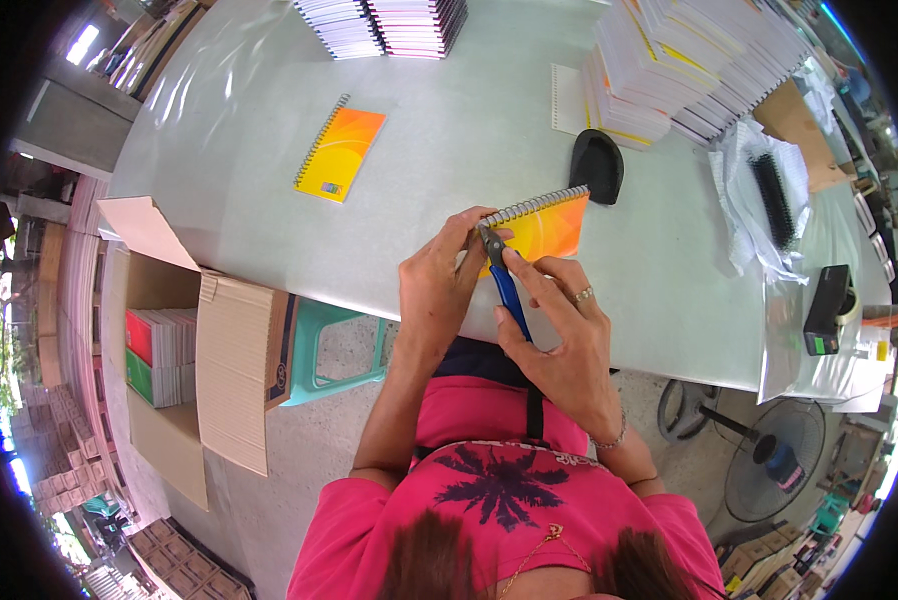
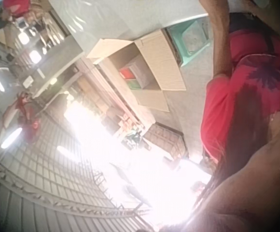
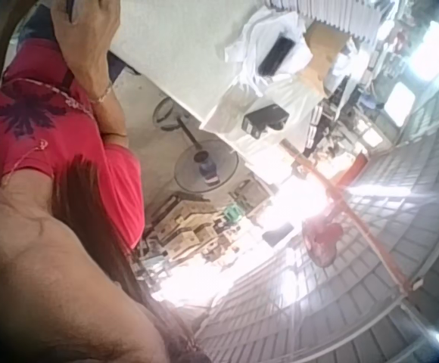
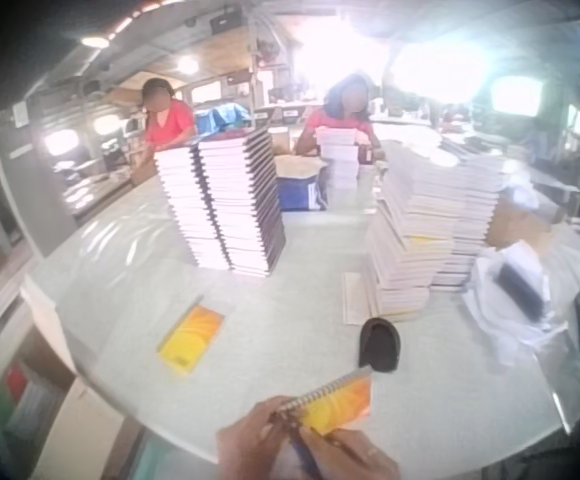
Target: The person uses shears to trim the ends of spiral bindings on a stack of notebooks, then handles a smaller notebook and its spiral binding.
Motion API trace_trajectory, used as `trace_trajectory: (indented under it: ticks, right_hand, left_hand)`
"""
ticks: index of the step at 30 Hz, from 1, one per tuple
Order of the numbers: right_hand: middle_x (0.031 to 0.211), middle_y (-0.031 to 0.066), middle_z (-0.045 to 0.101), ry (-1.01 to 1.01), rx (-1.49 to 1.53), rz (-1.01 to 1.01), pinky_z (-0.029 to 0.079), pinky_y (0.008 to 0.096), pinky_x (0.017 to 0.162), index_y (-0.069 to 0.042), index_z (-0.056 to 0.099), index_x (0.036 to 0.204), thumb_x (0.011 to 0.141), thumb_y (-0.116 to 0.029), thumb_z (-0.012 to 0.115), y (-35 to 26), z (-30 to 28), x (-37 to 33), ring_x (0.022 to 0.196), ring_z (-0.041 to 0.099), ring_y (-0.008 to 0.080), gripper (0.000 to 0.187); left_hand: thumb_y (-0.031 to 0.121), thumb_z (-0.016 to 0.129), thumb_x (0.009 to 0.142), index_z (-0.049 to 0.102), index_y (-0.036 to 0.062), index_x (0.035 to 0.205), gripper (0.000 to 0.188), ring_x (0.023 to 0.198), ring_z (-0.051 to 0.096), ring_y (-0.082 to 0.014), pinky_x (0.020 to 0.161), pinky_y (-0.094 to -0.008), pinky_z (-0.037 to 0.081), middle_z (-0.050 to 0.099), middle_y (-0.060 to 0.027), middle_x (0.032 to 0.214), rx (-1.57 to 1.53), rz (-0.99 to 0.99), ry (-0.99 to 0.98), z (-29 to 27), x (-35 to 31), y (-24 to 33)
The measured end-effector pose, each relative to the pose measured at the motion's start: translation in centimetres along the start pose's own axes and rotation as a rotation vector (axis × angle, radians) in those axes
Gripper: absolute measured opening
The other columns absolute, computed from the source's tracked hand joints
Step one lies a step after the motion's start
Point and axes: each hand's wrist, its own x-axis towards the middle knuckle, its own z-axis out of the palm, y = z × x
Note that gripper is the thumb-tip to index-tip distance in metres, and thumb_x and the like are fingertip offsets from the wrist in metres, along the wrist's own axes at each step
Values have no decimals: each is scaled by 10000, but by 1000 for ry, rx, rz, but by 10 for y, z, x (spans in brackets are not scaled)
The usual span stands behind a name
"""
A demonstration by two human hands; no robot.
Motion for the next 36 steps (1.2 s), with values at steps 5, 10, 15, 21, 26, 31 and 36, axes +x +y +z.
trace_trajectory:
  ticks: [5, 10, 15, 21, 26, 31, 36]
  right_hand:
    - [1053, 124, 593, -13, 59, 20, 530, 377, 768, -86, 628, 1278, 741, -48, 750, 3, 1, 3, 893, 631, 303, 552]
    - [1096, 134, 587, 26, -24, -42, 500, 396, 827, -99, 631, 1281, 728, -68, 760, 10, 1, 1, 972, 607, 312, 569]
    - [1101, 150, 588, 24, -71, -87, 500, 391, 820, -109, 633, 1283, 720, -71, 760, 9, 1, 1, 978, 600, 317, 579]
    - [1041, 125, 587, -198, 520, 282, 519, 346, 773, -54, 587, 1304, 855, -100, 698, 2, -9, -3, 926, 629, 225, 465]
    - [1048, 89, 562, -434, 1356, 671, 480, 278, 802, -38, 487, 1364, 985, -153, 552, 4, -20, 7, 929, 579, 157, 402]
    - [1140, 60, 528, -205, 551, 388, 438, 266, 868, -21, 502, 1352, 980, -155, 555, 35, -41, 3, 995, 524, 106, 399]
    - [1245, 152, 554, 210, -299, 274, 387, 359, 1043, -20, 541, 1316, 977, -148, 547, 108, -103, -9, 1184, 528, 266, 362]
  left_hand:
    - [-80, 598, 879, 655, -11, 1146, 282, 957, 723, -162, 802, -263, 573, 750, -107, 999, 3, 2, 7, 1, 2, 0]
    - [-72, 609, 873, 656, -23, 1143, 278, 926, 720, -138, 763, -250, 569, 755, -97, 986, -38, -40, 13, 1, 1, 0]
    - [-60, 626, 868, 663, -18, 1134, 271, 902, 725, -138, 733, -246, 567, 757, -102, 975, 1, -40, 29, -1, 0, 4]
    - [-48, 635, 871, 671, 18, 1136, 275, 917, 740, -189, 765, -263, 570, 754, -103, 995, 133, 47, 51, -6, -5, 10]
    - [-23, 643, 884, 673, 34, 1144, 268, 897, 734, -175, 755, -271, 563, 751, -92, 976, 97, 45, 57, -5, -7, 8]
    - [33, 622, 919, 686, 37, 1135, 225, 697, 608, -138, 696, -262, 510, 696, -95, 865, 157, 1, 128, -39, 22, 11]
    - [72, 539, 972, 676, 59, 1188, 257, 754, 523, -94, 693, -232, 450, 622, -37, 864, 314, 253, 257, -110, 87, 5]
